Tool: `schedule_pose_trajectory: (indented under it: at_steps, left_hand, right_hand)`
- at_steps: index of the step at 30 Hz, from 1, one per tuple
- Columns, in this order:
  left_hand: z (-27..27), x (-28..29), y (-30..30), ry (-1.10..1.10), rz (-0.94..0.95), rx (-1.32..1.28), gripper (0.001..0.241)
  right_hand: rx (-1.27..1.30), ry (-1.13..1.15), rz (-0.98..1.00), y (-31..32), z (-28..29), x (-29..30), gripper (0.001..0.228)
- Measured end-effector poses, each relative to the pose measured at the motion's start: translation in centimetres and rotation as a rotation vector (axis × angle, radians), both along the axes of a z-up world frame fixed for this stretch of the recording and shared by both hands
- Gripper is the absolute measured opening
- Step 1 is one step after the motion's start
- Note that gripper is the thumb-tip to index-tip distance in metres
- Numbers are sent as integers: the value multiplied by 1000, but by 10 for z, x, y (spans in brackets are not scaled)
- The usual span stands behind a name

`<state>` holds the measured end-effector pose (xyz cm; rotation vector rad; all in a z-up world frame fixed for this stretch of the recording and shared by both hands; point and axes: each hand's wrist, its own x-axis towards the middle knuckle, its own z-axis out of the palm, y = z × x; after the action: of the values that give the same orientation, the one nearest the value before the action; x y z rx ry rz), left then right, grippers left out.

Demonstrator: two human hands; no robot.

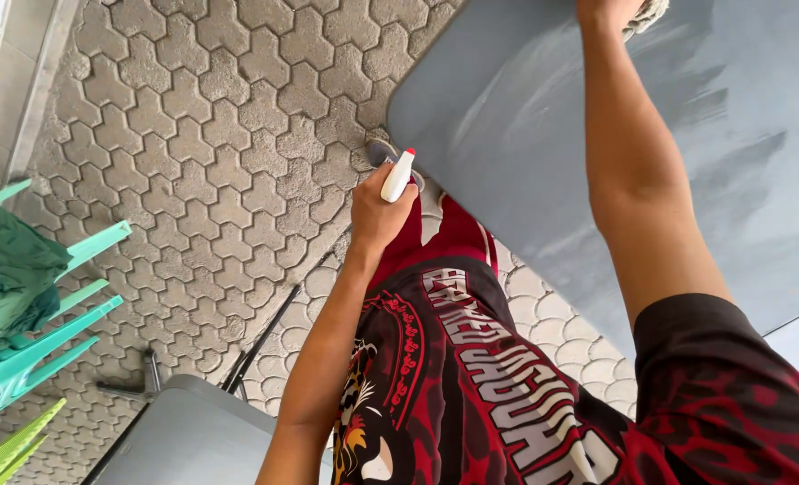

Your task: The recorder is using a spray bottle and a cloth to clean the surfaces of outdoor folding tables.

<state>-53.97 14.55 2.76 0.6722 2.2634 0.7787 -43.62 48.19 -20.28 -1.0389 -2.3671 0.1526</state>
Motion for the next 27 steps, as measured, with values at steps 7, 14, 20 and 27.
schedule_pose_trajectory:
  at_steps: [7, 14, 20, 27]
  left_hand:
    - [-11, -36, -6, 26, 32, 47, 16]
    - [-7, -66, 7, -67, -23, -33, 15]
    - [2, -69, -2, 30, -53, 80, 14]
    - [-17, -36, -28, 54, 50, 105, 17]
  right_hand:
    - [38, -215, -122, -178, 46, -63, 56]
    - [-142, -127, 469, -140, 12, -49, 73]
    - [141, -177, -138, 7, -3, -26, 11]
    - [-139, -342, -2, -190, 95, -87, 65]
